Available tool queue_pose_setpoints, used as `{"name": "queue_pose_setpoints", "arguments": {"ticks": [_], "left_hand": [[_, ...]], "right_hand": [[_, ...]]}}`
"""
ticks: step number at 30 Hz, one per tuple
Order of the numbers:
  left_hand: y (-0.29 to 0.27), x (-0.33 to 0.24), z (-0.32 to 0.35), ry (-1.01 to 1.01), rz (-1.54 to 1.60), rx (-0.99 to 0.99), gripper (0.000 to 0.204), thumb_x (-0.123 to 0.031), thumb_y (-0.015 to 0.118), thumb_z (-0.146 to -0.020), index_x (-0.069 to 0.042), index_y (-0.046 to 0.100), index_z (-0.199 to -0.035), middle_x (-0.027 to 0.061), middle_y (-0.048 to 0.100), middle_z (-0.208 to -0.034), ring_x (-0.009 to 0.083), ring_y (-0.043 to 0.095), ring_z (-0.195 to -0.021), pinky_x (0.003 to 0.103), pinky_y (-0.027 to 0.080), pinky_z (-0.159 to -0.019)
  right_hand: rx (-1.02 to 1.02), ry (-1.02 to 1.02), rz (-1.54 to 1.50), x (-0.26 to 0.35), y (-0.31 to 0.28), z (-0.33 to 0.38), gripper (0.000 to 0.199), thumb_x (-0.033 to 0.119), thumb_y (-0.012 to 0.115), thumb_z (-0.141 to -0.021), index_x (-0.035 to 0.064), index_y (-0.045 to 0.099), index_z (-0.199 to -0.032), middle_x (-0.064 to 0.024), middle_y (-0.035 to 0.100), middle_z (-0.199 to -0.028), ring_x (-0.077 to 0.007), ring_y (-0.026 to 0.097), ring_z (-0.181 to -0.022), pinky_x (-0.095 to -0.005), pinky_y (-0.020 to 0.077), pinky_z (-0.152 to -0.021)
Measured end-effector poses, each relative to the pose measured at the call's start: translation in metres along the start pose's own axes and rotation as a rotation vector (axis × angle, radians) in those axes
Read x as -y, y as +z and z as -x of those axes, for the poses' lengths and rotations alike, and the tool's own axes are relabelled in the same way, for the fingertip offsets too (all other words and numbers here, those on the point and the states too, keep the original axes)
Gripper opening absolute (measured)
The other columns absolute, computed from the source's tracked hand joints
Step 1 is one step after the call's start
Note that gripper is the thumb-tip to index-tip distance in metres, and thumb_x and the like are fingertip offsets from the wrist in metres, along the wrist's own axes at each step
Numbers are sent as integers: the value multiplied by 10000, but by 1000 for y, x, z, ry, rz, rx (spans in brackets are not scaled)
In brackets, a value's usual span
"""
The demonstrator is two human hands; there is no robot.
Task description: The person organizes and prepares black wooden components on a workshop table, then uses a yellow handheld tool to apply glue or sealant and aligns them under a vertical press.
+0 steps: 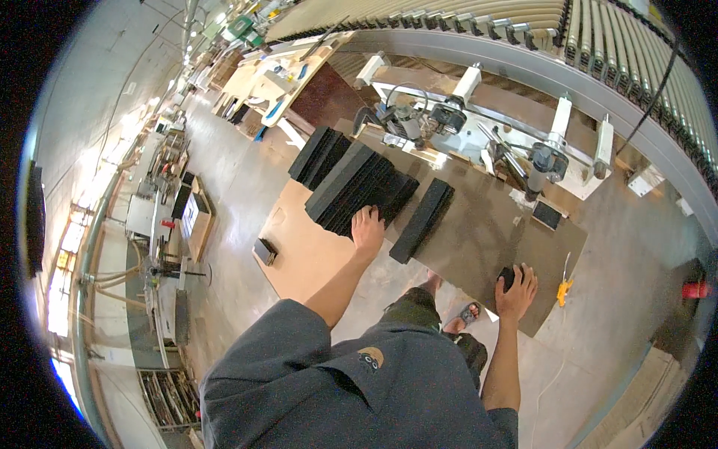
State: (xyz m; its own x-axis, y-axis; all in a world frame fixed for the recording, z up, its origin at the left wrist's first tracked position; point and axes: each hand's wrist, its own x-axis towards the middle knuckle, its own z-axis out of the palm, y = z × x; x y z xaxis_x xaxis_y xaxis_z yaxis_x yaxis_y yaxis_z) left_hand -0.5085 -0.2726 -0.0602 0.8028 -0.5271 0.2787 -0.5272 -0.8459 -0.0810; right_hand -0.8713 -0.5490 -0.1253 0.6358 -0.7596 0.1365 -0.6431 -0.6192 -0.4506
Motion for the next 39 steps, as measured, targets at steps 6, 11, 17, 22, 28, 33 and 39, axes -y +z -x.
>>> {"name": "queue_pose_setpoints", "arguments": {"ticks": [6, 11, 17, 22, 28, 33, 39], "left_hand": [[-8, 8, -13, -2, 105, 9, 353, -242, 740, -935, -55, 752, -1235, 109, 697, -1234, 307, 663, -1165, 444, 516, -1036], [-6, 9, -20, 114, -78, -81, 195, -247, 698, -890, -71, 730, -966, 113, 709, -1008, 306, 729, -994, 438, 576, -879], [-15, 0, -28, 155, -109, 109, 401, -270, 736, -910, -33, 710, -1233, 150, 668, -1156, 313, 696, -1083, 445, 587, -911], [-14, 3, -33, 130, -69, 205, 531, -358, 785, -931, -37, 681, -1342, 155, 642, -1237, 328, 671, -1140, 455, 568, -960], [-13, 3, -27, 92, 25, 84, 473, -311, 789, -915, -61, 719, -1311, 123, 669, -1260, 319, 664, -1173, 452, 551, -1000], [-21, -6, -36, -48, 116, 151, 437, -284, 826, -887, -71, 749, -1262, 149, 693, -1252, 366, 689, -1165, 477, 565, -1006], [-16, -2, -42, 72, -40, 140, 334, -246, 768, -918, -67, 734, -1198, 148, 722, -1130, 339, 744, -1037, 465, 613, -896]], "right_hand": [[4, 8, 7, -3, 7, -3, 532, 431, 647, -983, 124, 627, -1417, -133, 523, -1585, -393, 428, -1515, -547, 289, -1290], [-28, 21, 35, -3, 2, -6, 539, 438, 657, -975, 121, 630, -1410, -132, 537, -1569, -398, 437, -1505, -554, 301, -1280], [-29, 2, -3, 1, -2, 1, 532, 447, 658, -973, 110, 637, -1385, -128, 556, -1532, -395, 457, -1478, -565, 317, -1264], [-67, -9, -14, 0, -1, 0, 520, 434, 670, -967, 111, 644, -1373, -123, 559, -1528, -387, 459, -1478, -560, 318, -1267], [-45, 4, -62, 1, -4, -1, 524, 424, 690, -937, 111, 650, -1355, -115, 562, -1517, -383, 464, -1477, -558, 316, -1268], [-62, 0, -75, -4, 1, -1, 521, 429, 696, -936, 115, 652, -1349, -111, 566, -1512, -378, 463, -1477, -555, 309, -1272], [-75, -6, -90, -3, 1, -2, 512, 424, 700, -933, 120, 654, -1343, -112, 575, -1495, -376, 464, -1471, -555, 312, -1274]]}}
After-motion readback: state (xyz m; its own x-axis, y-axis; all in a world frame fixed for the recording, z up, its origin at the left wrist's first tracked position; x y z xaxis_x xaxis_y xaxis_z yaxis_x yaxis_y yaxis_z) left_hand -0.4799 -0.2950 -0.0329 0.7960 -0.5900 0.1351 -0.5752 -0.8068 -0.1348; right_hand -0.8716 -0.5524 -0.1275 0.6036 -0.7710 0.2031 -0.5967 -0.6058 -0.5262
